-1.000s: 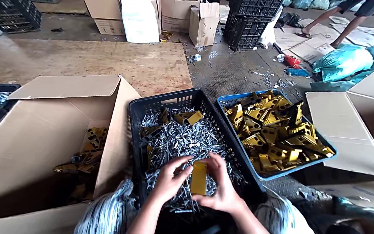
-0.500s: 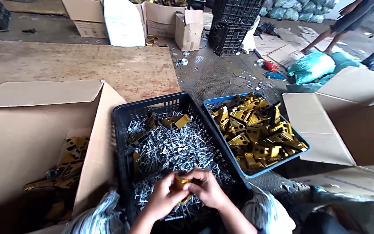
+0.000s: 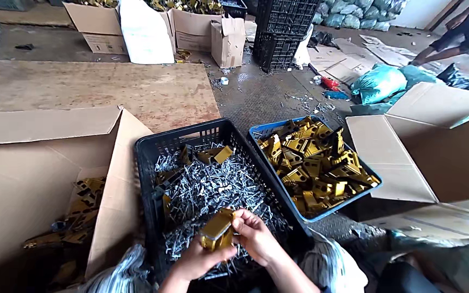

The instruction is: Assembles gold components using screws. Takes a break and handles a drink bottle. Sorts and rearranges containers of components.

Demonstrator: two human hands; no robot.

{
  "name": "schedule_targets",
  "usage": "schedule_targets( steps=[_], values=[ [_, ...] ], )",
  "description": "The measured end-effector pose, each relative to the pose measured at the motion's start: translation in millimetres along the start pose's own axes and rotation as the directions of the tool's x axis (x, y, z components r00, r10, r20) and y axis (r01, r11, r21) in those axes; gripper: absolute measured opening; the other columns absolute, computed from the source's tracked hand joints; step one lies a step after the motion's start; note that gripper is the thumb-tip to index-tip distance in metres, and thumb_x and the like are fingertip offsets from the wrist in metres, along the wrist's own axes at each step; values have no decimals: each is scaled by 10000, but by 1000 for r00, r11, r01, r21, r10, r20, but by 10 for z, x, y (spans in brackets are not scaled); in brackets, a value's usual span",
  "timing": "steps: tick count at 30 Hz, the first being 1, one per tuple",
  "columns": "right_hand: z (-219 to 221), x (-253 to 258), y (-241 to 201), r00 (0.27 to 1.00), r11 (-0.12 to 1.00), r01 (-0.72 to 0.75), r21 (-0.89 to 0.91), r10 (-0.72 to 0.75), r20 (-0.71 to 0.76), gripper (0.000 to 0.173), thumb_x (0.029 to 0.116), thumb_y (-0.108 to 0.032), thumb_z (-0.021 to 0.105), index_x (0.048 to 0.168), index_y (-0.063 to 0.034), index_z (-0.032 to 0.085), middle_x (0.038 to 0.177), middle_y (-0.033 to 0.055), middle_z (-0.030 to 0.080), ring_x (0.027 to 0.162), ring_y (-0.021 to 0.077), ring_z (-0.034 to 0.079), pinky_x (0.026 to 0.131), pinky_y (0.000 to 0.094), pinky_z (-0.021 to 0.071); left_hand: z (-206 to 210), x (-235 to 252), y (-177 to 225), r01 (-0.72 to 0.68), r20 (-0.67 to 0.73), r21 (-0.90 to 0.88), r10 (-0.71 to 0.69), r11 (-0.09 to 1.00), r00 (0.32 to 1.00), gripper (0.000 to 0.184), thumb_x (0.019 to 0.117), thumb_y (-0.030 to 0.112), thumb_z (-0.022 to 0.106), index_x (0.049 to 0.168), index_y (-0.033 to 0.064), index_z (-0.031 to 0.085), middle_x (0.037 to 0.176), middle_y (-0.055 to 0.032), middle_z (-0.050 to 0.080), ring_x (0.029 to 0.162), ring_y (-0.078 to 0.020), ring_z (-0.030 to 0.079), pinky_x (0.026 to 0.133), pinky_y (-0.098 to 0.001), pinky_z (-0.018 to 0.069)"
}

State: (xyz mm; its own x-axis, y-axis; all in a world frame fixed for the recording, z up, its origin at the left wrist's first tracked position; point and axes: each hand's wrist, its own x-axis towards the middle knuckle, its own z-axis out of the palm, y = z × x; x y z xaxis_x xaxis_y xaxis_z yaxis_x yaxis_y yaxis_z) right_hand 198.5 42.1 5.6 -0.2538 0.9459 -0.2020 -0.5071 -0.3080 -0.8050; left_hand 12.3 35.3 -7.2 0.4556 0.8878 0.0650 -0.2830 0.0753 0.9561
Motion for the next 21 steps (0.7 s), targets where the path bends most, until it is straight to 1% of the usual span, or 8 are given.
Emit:
schedule_targets(
  steps=[3, 5, 8, 10, 11, 15, 17, 21],
  values=[
    [-141, 124, 15, 982, 832, 146, -535, -189, -26, 203, 1026, -96, 553, 1146, 22, 667, 1028, 68, 734, 964, 139, 716, 879, 336, 610, 60, 34, -40, 72, -252, 3, -69, 997, 965, 498, 747, 97, 783, 1206, 4, 613, 1084, -31, 741, 1019, -119, 711, 917, -308, 595],
    [-358, 266, 16, 946, 397, 66, -915, -316, -69, 360, 998, -251, 618, 1279, -34, 680, 1244, 123, 708, 1214, 237, 642, 1058, 440, 508, -10, 94, -39, 18, -200, -23, -22, 1000, 979, 637, 781, 64, 744, 1351, -72, 495, 1303, -122, 666, 1188, -211, 659, 1018, -364, 556],
    [-549, 444, 155, 957, 3, -229, -973, -183, -226, 737, 937, -496, 673, 1545, -132, 472, 1586, 242, 410, 1472, 510, 324, 1114, 735, 293, -17, 113, 22, -16, -191, 24, 20, 1000, 981, 705, 795, 60, 754, 1397, -84, 418, 1301, -105, 642, 1106, -153, 668, 958, -297, 564],
    [-418, 461, 276, 964, -101, -263, -959, -5, -264, 893, 893, -540, 714, 1612, -153, 352, 1666, 278, 212, 1498, 543, 236, 1089, 759, 309, -2, 121, 43, -34, -216, 97, 54, 995, 975, 815, 767, 70, 797, 1442, -93, 370, 1289, -106, 634, 1092, -121, 660, 935, -262, 566],
    [-284, 444, 314, 963, -157, -253, -955, 50, -263, 889, 883, -484, 735, 1614, -161, 344, 1670, 264, 208, 1494, 524, 260, 1067, 733, 356, 5, 127, 47, -39, -232, 134, 70, 990, 970, 870, 751, 76, 818, 1461, -93, 345, 1302, -115, 619, 1106, -118, 651, 934, -255, 563],
    [11, 331, 334, 975, -212, -162, -964, 114, -189, 520, 938, -175, 659, 1444, -105, 564, 1468, 198, 532, 1346, 409, 524, 982, 624, 491, 41, 117, 101, 24, -316, 225, 50, 974, 948, 1109, 680, 0, 766, 1558, -78, 92, 1378, -151, 523, 1167, -62, 610, 942, -204, 544],
    [-52, 319, 292, 979, -161, -128, -979, 137, -151, 288, 989, -199, 593, 1227, -84, 708, 1267, 175, 686, 1229, 385, 628, 948, 612, 523, 22, 126, 112, 51, -359, 230, 36, 972, 933, 1122, 686, -23, 705, 1572, -56, 17, 1404, -161, 505, 1181, -58, 607, 947, -206, 540],
    [-194, 244, 133, 994, 64, -2, -998, 108, 5, 230, 987, -208, 617, 1091, -68, 766, 1046, 144, 756, 1011, 317, 723, 914, 559, 558, -44, 150, 149, 66, -464, 94, -15, 993, 886, 1052, 717, -44, 675, 1577, 0, 71, 1370, -156, 531, 1157, -129, 632, 929, -271, 564]
  ],
)
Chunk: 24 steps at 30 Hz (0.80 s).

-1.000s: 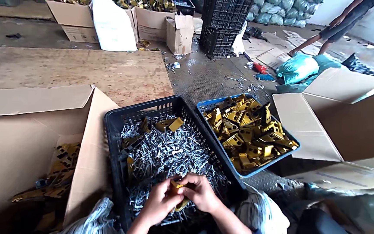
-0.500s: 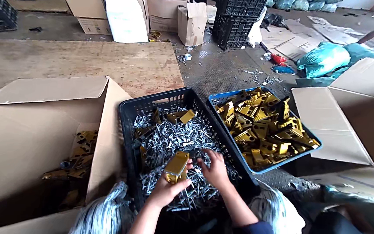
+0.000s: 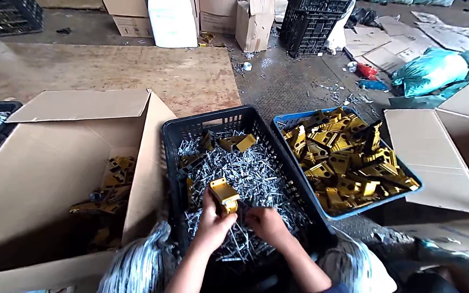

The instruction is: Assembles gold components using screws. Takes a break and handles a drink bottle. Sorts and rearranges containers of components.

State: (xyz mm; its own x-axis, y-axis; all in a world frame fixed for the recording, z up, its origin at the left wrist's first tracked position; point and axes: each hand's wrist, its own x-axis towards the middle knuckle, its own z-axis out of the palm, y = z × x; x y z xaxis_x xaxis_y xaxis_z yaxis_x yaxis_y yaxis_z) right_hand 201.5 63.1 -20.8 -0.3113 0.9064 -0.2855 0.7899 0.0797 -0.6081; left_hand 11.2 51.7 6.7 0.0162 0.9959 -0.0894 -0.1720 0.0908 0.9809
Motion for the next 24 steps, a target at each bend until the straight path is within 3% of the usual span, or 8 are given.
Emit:
schedule_targets(
  steps=[3, 6, 11, 13, 16, 18, 20, 24],
  values=[
    [-139, -75, 110, 966, 950, 211, 230, -166, -200, 162, 946, -167, 672, 1005, -58, 777, 913, 50, 764, 811, 118, 714, 792, 357, 591, -12, 15, 70, 135, -70, -180, -150, 974, 986, 874, 766, -23, 693, 1536, 33, 284, 1251, -140, 609, 1013, -170, 676, 803, -308, 597],
    [-258, -44, 218, 952, 927, 196, 318, -103, -288, 162, 944, -185, 681, 1017, -78, 778, 909, -8, 762, 808, 11, 694, 774, 236, 579, -11, 47, 88, 215, -78, -328, -253, 920, 964, 595, 894, 0, 627, 1444, 32, 405, 1095, -113, 637, 783, -133, 659, 628, -249, 564],
    [-343, 90, 267, 971, 995, -99, 34, 104, -215, 260, 948, -83, 641, 1177, 0, 732, 1136, 191, 732, 1093, 321, 699, 1006, 503, 527, 24, 63, 85, 248, -64, -429, -303, 869, 951, 515, 959, 20, 573, 1434, 62, 379, 1091, -118, 635, 721, -113, 642, 579, -221, 538],
    [-290, 161, 236, 955, 987, -153, -57, 132, -266, 249, 958, -66, 598, 1154, -17, 745, 1163, 193, 727, 1153, 360, 673, 1021, 555, 503, 31, 69, 78, 247, -75, -446, -311, 860, 947, 552, 959, 17, 582, 1457, 76, 352, 1090, -121, 633, 716, -117, 639, 576, -226, 536],
    [-250, 342, 109, 924, 959, -178, -221, 85, -374, 319, 958, -147, 622, 1254, -144, 740, 1243, 133, 714, 1270, 389, 582, 1051, 672, 367, 34, 74, 89, 242, -94, -441, -313, 864, 945, 548, 955, 18, 604, 1444, 89, 368, 989, -105, 617, 696, -128, 635, 563, -235, 544],
    [-163, 553, 151, 891, 925, -84, -371, -98, -444, 315, 927, -97, 647, 1218, -132, 763, 1171, 150, 735, 1172, 426, 628, 971, 681, 413, 38, 66, 100, 252, -106, -429, -325, 868, 940, 574, 956, 20, 617, 1464, 100, 362, 970, -102, 612, 689, -132, 634, 562, -239, 543],
    [-114, 752, 179, 920, 876, -6, -483, -184, -346, 292, 949, -19, 578, 1178, -54, 756, 1152, 187, 729, 1134, 432, 641, 951, 639, 448, 35, 74, 108, 255, -114, -418, -328, 872, 938, 596, 950, 24, 630, 1472, 104, 353, 986, -106, 612, 695, -138, 636, 560, -244, 546],
    [-304, 728, -35, 990, 905, -41, -424, -22, -142, 273, 1005, -65, 518, 1134, 12, 747, 1200, 228, 708, 1221, 405, 628, 1059, 577, 449, -2, 87, 111, 233, -178, -424, -333, 875, 926, 639, 956, 32, 646, 1498, 117, 320, 995, -114, 611, 708, -148, 638, 576, -258, 547]
  ],
)
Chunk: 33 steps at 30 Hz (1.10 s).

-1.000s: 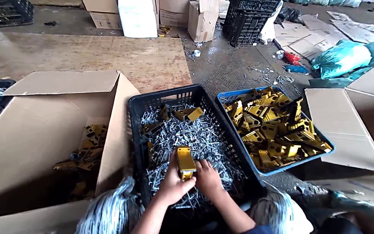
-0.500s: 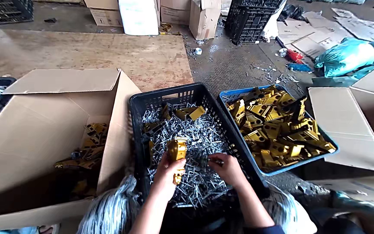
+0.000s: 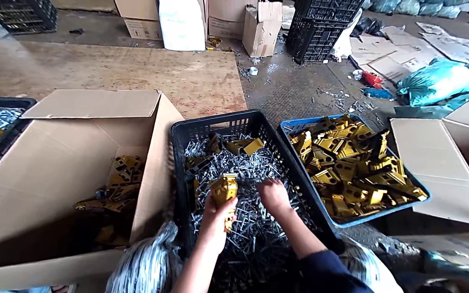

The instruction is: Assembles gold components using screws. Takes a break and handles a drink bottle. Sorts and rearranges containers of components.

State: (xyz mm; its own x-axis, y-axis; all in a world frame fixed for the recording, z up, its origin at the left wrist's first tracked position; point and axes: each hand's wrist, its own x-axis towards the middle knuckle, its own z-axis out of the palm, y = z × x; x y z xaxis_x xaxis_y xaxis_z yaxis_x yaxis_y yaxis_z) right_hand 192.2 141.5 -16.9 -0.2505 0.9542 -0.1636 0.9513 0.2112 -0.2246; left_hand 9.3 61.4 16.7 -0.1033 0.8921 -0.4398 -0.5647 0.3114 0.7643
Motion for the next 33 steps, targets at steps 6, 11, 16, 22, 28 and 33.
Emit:
schedule_targets(
  steps=[6, 11, 16, 22, 28, 33],
  values=[
    [-512, -755, 63, 957, 764, 268, 587, -138, -257, 210, 986, -162, 545, 941, -56, 720, 794, -17, 660, 685, 34, 592, 638, 232, 503, 2, 24, 18, 31, -39, -90, -35, 995, 999, 617, 993, 95, 638, 1504, 154, 297, 976, -114, 617, 692, -162, 645, 554, -270, 551],
    [-280, -873, 20, 957, 416, 286, 863, -174, -233, 187, 975, -109, 530, 888, -94, 696, 737, -127, 609, 633, -68, 522, 579, 148, 435, 57, -58, -45, 100, 113, -120, -86, 988, 990, 580, 1034, 123, 570, 1523, 169, 262, 1019, -106, 612, 728, -162, 661, 602, -274, 576],
    [-145, -820, 47, 956, 468, 291, 834, -178, -233, 183, 972, -150, 563, 882, -82, 707, 774, -96, 630, 648, -63, 528, 585, 146, 438, -56, -71, -93, 33, 241, 33, -40, 999, 970, 985, 777, -28, 759, 1546, 109, 159, 1044, -121, 613, 780, -173, 675, 687, -296, 598],
    [-41, -769, -26, 571, 737, 655, 169, -335, -749, 327, 960, -360, 720, 848, -59, 660, 785, 81, 609, 770, 133, 609, 718, 212, 519, -49, -77, -170, -142, 397, 346, -8, 928, 918, 1063, 680, -64, 804, 1548, 58, 203, 1334, -136, 591, 1151, -190, 662, 950, -347, 591],
    [137, -674, -55, 475, 736, 667, 113, -303, -826, 402, 972, -480, 670, 1084, -100, 605, 1033, 112, 611, 1014, 212, 619, 903, 329, 531, -92, -18, -197, -204, 452, 459, -29, 865, 892, 1003, 670, -27, 792, 1514, 70, 258, 1294, -103, 615, 1121, -168, 671, 916, -343, 604],
    [223, -594, -71, 764, 355, 642, 680, -227, -603, 787, 915, -508, 733, 1367, 103, 529, 1315, 197, 656, 1190, 212, 670, 1015, 411, 584, -139, -9, -191, -154, 460, 443, -77, 883, 885, 1059, 679, -47, 786, 1545, 66, 188, 1322, -116, 596, 1144, -179, 664, 935, -348, 600]
  ],
)
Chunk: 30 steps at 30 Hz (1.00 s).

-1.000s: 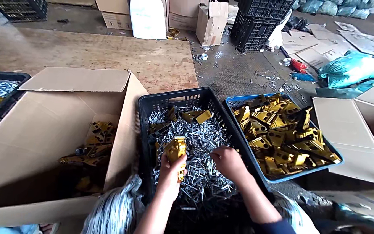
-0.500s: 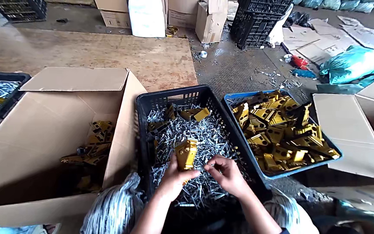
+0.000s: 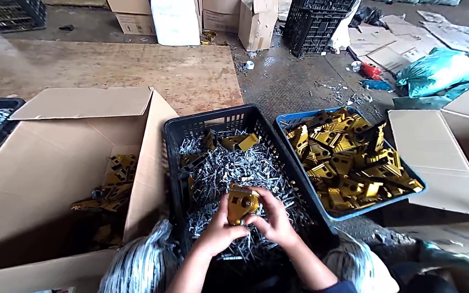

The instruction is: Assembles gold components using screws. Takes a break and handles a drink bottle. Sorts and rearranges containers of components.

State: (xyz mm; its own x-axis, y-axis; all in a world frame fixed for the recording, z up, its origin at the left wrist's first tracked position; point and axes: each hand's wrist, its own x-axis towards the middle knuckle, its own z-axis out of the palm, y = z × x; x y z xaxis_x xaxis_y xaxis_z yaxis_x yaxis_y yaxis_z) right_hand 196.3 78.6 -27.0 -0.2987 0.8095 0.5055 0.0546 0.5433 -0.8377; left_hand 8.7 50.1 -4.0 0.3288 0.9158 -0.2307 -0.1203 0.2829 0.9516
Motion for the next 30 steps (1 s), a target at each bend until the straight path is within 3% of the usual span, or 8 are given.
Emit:
schedule_targets(
  steps=[8, 11, 14, 16, 18, 23, 26, 30],
  values=[
    [67, 94, 133, 997, 995, -83, -52, 83, 1, 605, 920, -305, 757, 1288, 123, 538, 1238, 186, 684, 1092, 190, 713, 938, 377, 622, -94, 60, -43, 22, -162, 212, 13, 977, 987, 1090, 723, -6, 781, 1588, 53, 121, 1392, -151, 539, 1184, -143, 636, 963, -306, 572],
    [5, 146, 319, 938, 940, -338, -34, 340, 71, 793, 824, -509, 804, 1327, 46, 545, 1226, 98, 682, 1071, 135, 683, 866, 330, 602, -6, 69, -39, 22, -333, 304, 84, 953, 939, 1064, 764, 68, 827, 1581, 23, 148, 1342, -192, 581, 1146, -167, 663, 959, -321, 571],
    [-38, 378, 431, 890, 859, -440, -262, 457, 5, 631, 899, -509, 701, 1248, 15, 656, 1118, 109, 723, 914, 164, 697, 787, 355, 587, -10, 128, -11, -69, -498, -39, 40, 997, 866, 1029, 772, 58, 823, 1570, 45, 174, 1295, -184, 580, 1034, -186, 679, 853, -333, 602],
    [-74, 732, 410, 856, 735, -486, -473, 510, -86, 475, 977, -387, 662, 1230, 14, 687, 1127, 169, 726, 949, 271, 706, 877, 454, 568, -147, 175, 165, -204, -634, -323, -52, 924, 771, 820, 872, 12, 734, 1527, 61, 242, 1121, -165, 599, 788, -194, 652, 641, -335, 579],
    [-116, 1073, 488, 816, 604, -539, -587, 546, -188, 449, 989, -315, 660, 1293, 16, 659, 1214, 228, 691, 1097, 378, 672, 990, 556, 512, -381, 186, 394, -364, -787, -409, -120, 837, 605, 618, 970, 47, 644, 1488, 74, 307, 1064, -118, 594, 782, -147, 630, 658, -296, 564],
    [-297, 1645, 906, 643, 335, -738, -586, 613, -459, 689, 958, -363, 693, 1531, -67, 453, 1513, 333, 420, 1372, 536, 429, 1045, 686, 413, -801, 57, 692, -637, -957, -36, 156, 770, 243, 943, 966, 47, 612, 1610, 140, -70, 1608, -143, 280, 1387, -178, 463, 1082, -380, 462],
    [-337, 1736, 1024, 703, 281, -650, -706, 576, -417, 377, 965, -310, 694, 1258, -74, 711, 1491, 268, 470, 1393, 510, 384, 1047, 703, 360, -713, 17, 590, -540, -850, 226, 435, 811, 297, 1020, 906, 156, 679, 1607, 24, -51, 1660, -206, 146, 1478, -194, 341, 1140, -328, 410],
    [-267, 1722, 793, 976, 647, -216, -731, 161, -146, 263, 944, -251, 709, 972, 7, 747, 1253, 230, 634, 1252, 472, 511, 988, 678, 413, -562, 51, 423, -185, -595, 540, 528, 821, 606, 1061, 761, 422, 799, 1591, 23, 272, 1667, -212, 203, 1543, -322, 221, 1218, -515, 298]
  ],
)
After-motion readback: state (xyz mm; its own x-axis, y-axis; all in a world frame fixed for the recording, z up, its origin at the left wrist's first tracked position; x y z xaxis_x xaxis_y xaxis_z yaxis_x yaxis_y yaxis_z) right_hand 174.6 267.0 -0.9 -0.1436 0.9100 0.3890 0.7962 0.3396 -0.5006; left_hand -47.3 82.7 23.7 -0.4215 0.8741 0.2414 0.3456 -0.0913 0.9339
